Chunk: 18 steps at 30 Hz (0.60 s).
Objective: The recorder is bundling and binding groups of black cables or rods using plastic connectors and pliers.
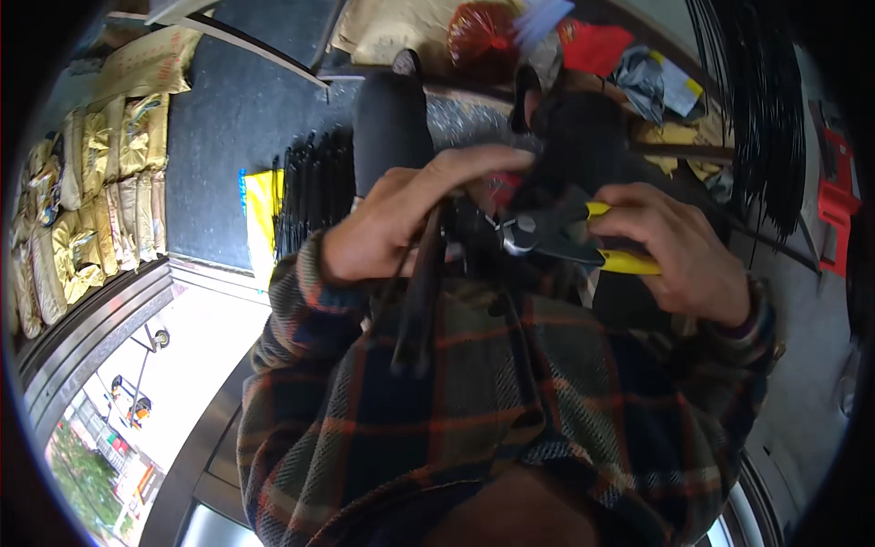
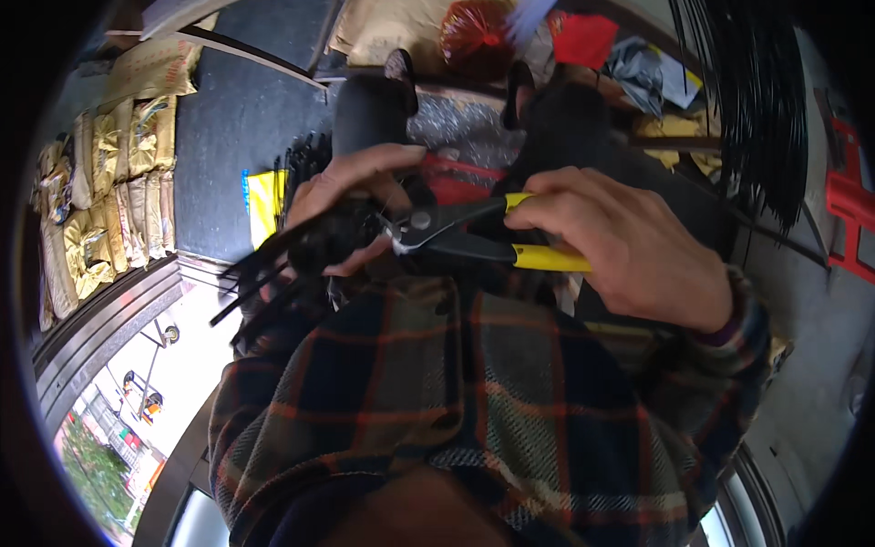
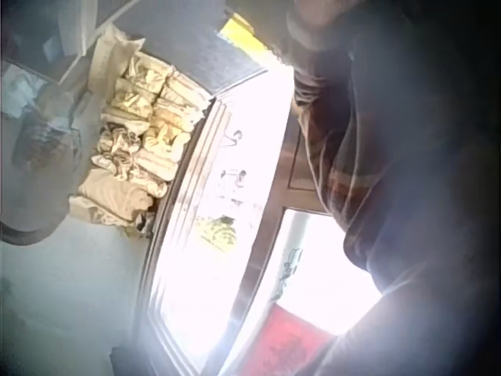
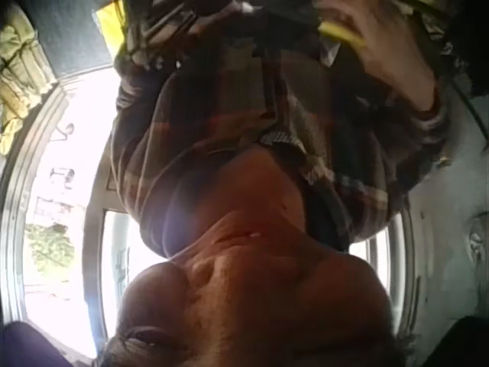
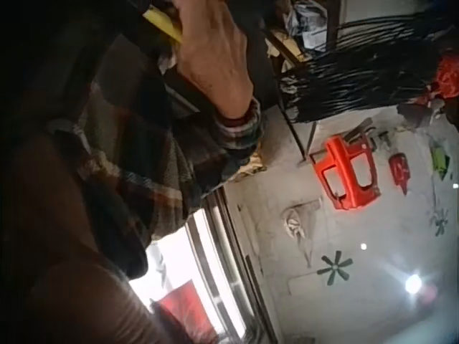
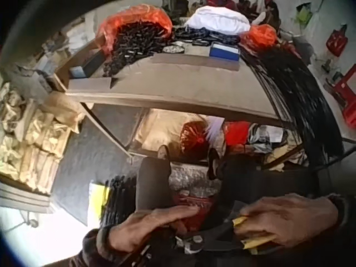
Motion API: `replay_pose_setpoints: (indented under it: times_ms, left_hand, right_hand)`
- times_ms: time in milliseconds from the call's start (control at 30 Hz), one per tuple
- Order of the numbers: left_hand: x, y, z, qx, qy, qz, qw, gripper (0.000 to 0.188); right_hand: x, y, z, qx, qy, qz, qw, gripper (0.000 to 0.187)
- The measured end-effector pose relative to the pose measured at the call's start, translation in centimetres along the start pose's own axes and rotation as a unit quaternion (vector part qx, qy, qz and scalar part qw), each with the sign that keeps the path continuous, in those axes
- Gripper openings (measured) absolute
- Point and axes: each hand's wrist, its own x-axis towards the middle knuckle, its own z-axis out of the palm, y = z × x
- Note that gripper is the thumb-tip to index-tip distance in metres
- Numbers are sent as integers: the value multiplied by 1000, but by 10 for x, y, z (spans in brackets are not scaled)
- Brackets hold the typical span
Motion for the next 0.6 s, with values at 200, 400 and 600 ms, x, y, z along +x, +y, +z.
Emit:
replay_pose_setpoints:
  times_ms: [200,400,600]
  left_hand:
    - [7,-11,0,-106,-155,62,980,43]
    - [9,-25,8,-27,-95,118,988,64]
    - [12,-14,5,36,-49,41,997,67]
  right_hand:
    - [3,27,14,563,-282,133,765,66]
    - [-5,37,36,751,-271,22,602,71]
    - [-8,13,20,66,18,3,998,50]
